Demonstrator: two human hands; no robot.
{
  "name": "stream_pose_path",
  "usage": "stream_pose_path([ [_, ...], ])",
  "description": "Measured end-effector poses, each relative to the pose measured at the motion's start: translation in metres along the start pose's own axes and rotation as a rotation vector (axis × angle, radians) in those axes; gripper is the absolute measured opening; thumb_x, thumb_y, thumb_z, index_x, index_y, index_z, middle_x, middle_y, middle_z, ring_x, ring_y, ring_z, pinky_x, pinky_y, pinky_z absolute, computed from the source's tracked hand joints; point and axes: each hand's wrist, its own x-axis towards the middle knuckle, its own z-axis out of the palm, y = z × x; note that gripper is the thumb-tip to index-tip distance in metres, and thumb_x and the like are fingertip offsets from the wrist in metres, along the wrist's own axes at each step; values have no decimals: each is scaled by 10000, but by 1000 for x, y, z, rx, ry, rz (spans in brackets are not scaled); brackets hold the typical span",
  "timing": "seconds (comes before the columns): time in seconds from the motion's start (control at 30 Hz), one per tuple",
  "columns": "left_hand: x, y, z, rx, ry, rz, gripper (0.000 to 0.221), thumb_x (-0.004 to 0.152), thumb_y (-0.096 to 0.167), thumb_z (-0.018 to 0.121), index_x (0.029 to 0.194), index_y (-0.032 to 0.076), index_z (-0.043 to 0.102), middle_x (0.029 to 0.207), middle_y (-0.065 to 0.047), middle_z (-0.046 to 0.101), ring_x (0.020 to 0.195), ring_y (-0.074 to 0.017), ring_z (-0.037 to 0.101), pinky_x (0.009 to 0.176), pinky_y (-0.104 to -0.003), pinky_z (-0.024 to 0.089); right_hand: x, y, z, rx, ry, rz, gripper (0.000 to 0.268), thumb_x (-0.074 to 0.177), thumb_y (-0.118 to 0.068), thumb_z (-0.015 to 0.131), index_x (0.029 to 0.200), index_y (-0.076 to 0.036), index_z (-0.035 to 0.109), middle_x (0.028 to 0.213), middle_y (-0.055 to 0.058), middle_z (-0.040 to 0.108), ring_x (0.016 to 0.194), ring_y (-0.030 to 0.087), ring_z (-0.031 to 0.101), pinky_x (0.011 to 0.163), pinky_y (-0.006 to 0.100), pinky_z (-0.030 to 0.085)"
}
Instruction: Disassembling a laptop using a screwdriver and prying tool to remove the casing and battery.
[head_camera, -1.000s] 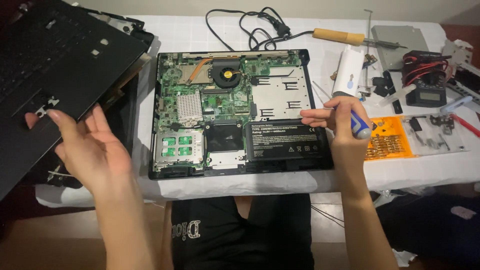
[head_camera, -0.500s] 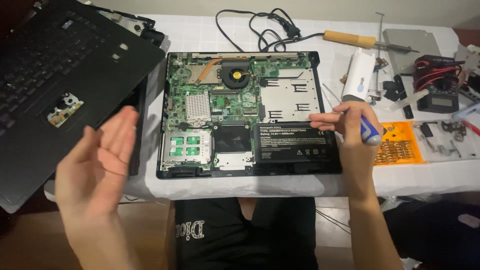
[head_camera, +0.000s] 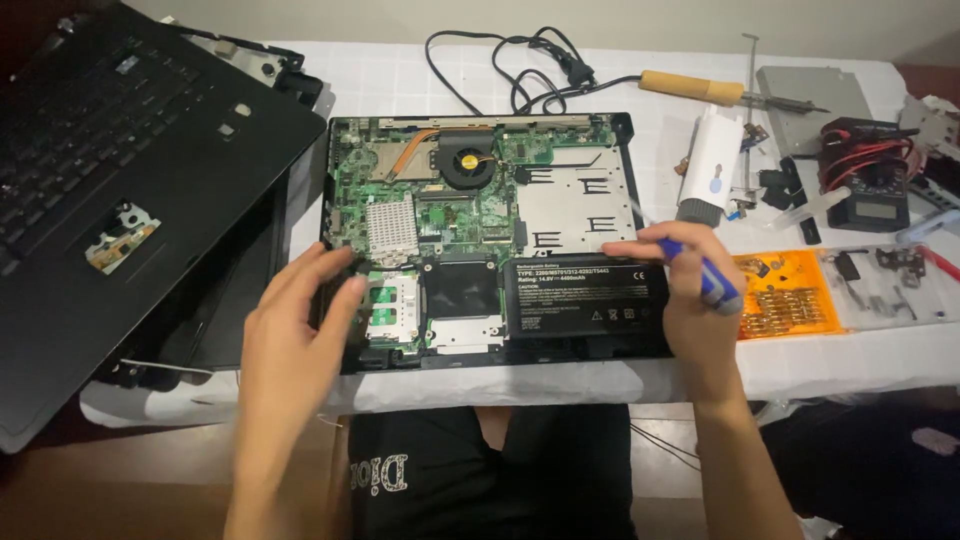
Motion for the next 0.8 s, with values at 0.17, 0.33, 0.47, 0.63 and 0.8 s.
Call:
stream_pose_path([
  [0.17,-3,-7,13,64,35,39,318,963,209,727,1253,77,739,1230,-184,710,1339,-388,573,1062,-523,455,1,-16,8,32,-28,-6,558,1056,-550,395,1136,-36,596,1063,214,774,1015,231,737,936,307,545],
  [0.33,-7,-8,21,54,102,123,242,978,125,728,1204,43,758,1170,-167,754,1336,-377,590,1044,-501,483,2,-18,15,103,48,50,500,1062,-511,417,1191,-51,564,1165,208,751,1091,192,700,994,284,505],
  [0.47,-6,-7,20,29,93,111,244,978,104,728,1209,31,746,1188,-184,745,1335,-397,579,1060,-535,465,5,-13,13,146,47,74,504,1082,-524,362,1202,-67,535,1170,213,753,1006,183,700,913,227,471],
  [0.63,-4,-25,21,73,21,183,286,987,147,654,1259,67,693,1287,-99,712,1377,-324,556,1145,-418,397,7,-19,13,81,70,113,486,1085,-479,308,1155,-42,510,1134,189,763,947,175,710,807,198,482],
  [0.8,-2,-14,17,160,-71,82,310,1004,219,607,1259,70,702,1313,-56,704,1419,-303,486,1103,-451,413,7,-43,12,127,96,200,535,1088,-409,230,1240,-14,556,997,207,758,1042,270,756,984,319,566],
])
